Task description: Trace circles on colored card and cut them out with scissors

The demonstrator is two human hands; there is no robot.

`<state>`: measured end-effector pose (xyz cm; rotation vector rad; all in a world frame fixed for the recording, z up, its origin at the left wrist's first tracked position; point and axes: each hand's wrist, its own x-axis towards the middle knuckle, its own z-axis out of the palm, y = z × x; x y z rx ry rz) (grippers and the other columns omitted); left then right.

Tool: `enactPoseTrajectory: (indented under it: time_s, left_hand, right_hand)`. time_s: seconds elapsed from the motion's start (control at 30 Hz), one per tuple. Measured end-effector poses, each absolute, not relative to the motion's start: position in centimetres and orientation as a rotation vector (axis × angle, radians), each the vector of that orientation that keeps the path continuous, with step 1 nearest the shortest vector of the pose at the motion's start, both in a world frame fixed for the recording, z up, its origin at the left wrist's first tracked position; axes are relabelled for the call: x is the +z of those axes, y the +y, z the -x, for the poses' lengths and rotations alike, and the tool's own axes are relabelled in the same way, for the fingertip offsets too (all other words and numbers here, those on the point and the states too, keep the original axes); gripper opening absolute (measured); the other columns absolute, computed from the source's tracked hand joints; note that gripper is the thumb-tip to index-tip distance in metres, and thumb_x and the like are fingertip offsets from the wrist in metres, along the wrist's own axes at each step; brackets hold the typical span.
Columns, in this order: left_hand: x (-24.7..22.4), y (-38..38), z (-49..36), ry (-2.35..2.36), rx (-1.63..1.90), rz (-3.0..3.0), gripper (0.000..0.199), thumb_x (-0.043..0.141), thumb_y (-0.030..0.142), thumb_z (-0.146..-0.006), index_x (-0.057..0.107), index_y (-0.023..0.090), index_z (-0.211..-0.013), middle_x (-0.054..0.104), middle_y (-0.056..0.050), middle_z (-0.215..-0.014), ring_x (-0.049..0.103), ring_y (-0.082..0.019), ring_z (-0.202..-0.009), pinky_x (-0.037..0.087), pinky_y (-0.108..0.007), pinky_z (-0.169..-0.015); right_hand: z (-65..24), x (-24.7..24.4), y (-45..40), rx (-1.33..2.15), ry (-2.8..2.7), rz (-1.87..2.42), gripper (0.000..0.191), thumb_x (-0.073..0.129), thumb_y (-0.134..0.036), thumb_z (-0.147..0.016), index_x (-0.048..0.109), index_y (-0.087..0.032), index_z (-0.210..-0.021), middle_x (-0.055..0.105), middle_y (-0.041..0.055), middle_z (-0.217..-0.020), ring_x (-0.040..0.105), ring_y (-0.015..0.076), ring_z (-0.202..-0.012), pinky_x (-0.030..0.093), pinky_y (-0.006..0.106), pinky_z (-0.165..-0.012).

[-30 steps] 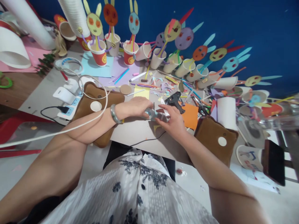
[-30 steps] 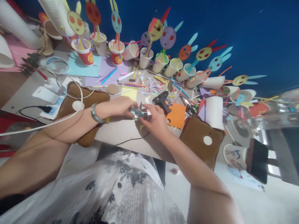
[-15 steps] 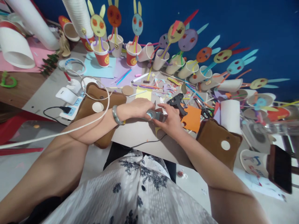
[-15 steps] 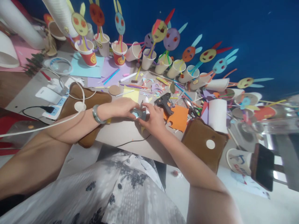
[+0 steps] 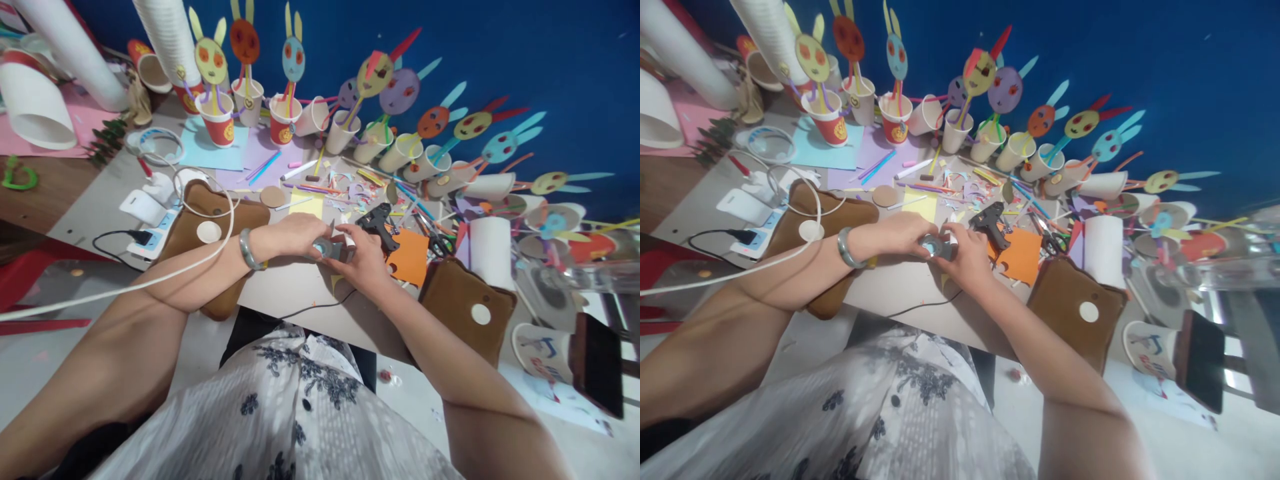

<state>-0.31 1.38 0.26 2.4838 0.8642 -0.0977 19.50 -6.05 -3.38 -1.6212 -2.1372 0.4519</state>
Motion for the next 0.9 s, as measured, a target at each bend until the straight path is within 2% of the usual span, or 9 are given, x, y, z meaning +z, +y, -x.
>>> enactPoseTrajectory:
  time_s: [0.13,0.33,0.5,0.7,0.8,0.9]
  left_hand:
    - [0.4,1.2,0.3,0.861,-0.08,-2.494,0.048,0.071,0.038,-0.085,0.069,0.019,-0.13,0.076,-0.01,-0.1,0.068,-0.026,-0.094,0.043,-0.03,-0.076]
    - [0.8,0.9,0.5,0.849,-0.05,-2.558,0.04,0.072,0.04,-0.086,0.071,0.014,-0.116,0.076,-0.011,-0.104,0.069,-0.026,-0.097,0.042,-0.03,-0.075]
    - [0.9,0.7,0.6,0.825,-0.052,-2.628,0.037,0.07,0.041,-0.089,0.071,0.013,-0.113,0.076,-0.012,-0.105,0.069,-0.026,-0.095,0.041,-0.031,-0.073]
    - [2.1,-0.3,1.0,0.781,-0.016,-2.682,0.03,0.063,0.041,-0.094,0.072,0.014,-0.102,0.076,-0.012,-0.094,0.07,-0.024,-0.087,0.043,-0.031,-0.07]
    - [3.2,-2.1,1.6,0.756,-0.145,-2.712,0.025,0.056,0.028,-0.096,0.072,0.009,-0.098,0.075,-0.015,-0.09,0.071,-0.026,-0.084,0.044,-0.032,-0.066]
    - [3.8,-4.1,2.1,0.64,-0.215,-2.732,0.034,0.043,0.01,-0.095,0.064,0.0,-0.119,0.075,-0.017,-0.089,0.072,-0.026,-0.084,0.046,-0.034,-0.066]
  right_hand:
    - [-19.4,-3.2,-5.9,0.445,-2.141,1.627,0.051,0.076,-0.032,-0.075,0.058,-0.024,-0.122,0.077,0.0112,-0.111,0.071,0.0354,-0.101,0.043,0.052,-0.094]
    - [-19.3,-2.6,-5.9,0.453,-2.177,1.63,0.054,0.075,-0.033,-0.076,0.057,-0.024,-0.125,0.077,0.0114,-0.111,0.07,0.0369,-0.104,0.042,0.052,-0.094]
    - [-19.1,-2.4,-5.9,0.433,-2.204,1.647,0.053,0.074,-0.033,-0.077,0.056,-0.023,-0.126,0.077,0.0119,-0.11,0.07,0.0366,-0.105,0.042,0.051,-0.094]
    - [-19.1,-2.3,-5.8,0.433,-2.204,1.66,0.052,0.075,-0.028,-0.074,0.057,-0.022,-0.123,0.078,0.0103,-0.106,0.071,0.0356,-0.102,0.041,0.05,-0.093]
    - [-19.1,-2.4,-5.8,0.44,-2.214,1.649,0.049,0.073,-0.026,-0.074,0.057,-0.023,-0.121,0.079,0.0092,-0.104,0.072,0.0355,-0.103,0.041,0.049,-0.092]
    - [-19.1,-2.5,-5.7,0.433,-2.19,1.637,0.047,0.071,-0.026,-0.075,0.057,-0.024,-0.12,0.079,0.009,-0.103,0.072,0.0356,-0.102,0.041,0.049,-0.092]
